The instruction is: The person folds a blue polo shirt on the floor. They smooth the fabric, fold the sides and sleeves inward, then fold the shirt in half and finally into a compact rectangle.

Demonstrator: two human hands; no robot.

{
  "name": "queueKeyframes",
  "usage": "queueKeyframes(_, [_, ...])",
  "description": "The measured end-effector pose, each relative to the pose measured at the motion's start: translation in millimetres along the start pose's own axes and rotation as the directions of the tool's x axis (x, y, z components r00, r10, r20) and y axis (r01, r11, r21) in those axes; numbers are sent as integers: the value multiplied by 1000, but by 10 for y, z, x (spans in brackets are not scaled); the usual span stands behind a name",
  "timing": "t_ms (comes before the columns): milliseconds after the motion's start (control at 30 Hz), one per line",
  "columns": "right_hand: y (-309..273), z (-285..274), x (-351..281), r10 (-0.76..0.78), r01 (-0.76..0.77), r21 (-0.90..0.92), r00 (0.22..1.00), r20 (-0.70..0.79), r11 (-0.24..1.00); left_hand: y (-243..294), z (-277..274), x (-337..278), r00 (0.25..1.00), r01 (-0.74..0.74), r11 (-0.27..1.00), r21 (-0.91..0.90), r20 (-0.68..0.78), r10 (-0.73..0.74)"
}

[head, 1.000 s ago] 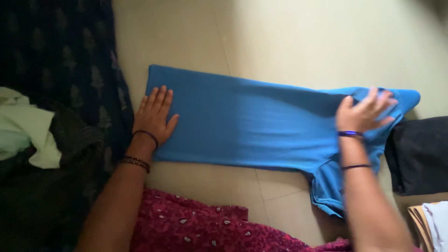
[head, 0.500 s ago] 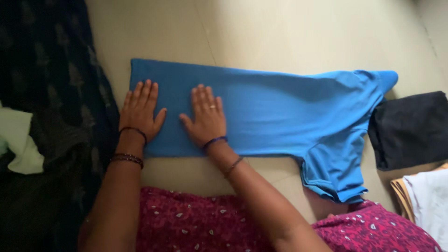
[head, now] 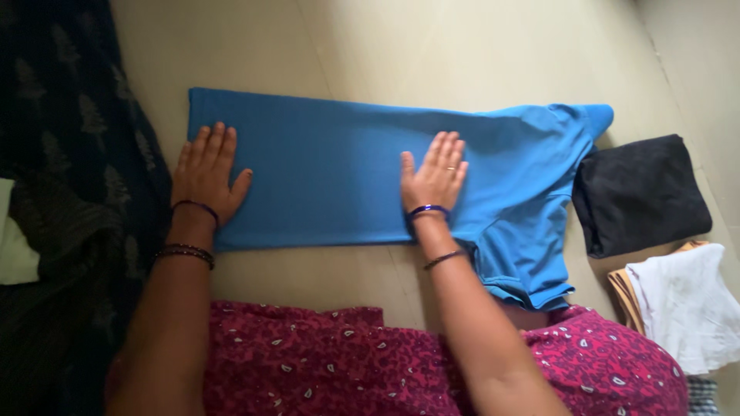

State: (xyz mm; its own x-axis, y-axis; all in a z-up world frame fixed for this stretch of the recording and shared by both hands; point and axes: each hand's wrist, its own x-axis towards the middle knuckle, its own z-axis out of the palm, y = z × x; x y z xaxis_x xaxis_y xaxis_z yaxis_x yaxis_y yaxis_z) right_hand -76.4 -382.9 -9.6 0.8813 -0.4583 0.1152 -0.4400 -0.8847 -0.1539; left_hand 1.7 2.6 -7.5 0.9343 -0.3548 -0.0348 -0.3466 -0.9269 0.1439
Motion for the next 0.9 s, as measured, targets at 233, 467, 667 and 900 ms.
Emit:
queueKeyframes(233, [926,-93,298,182,-183,-66,983,-18,981,-37,39,11,1000,-14,1000,8,3,14])
queueKeyframes(467, [1326,-197,482,239,-240,-57,971,-17,969,-34,28,12,1000,-11,998,62,5,10])
queueKeyframes(667, [1432,-116,486,208,-215,-95,975,-78,972,12,-43,36,999,-22,997,77,40,19])
queueKeyframes(900, [1539,4,503,151,-158,-39,978,-141,987,84,-168,40,989,55,997,60,134,-62])
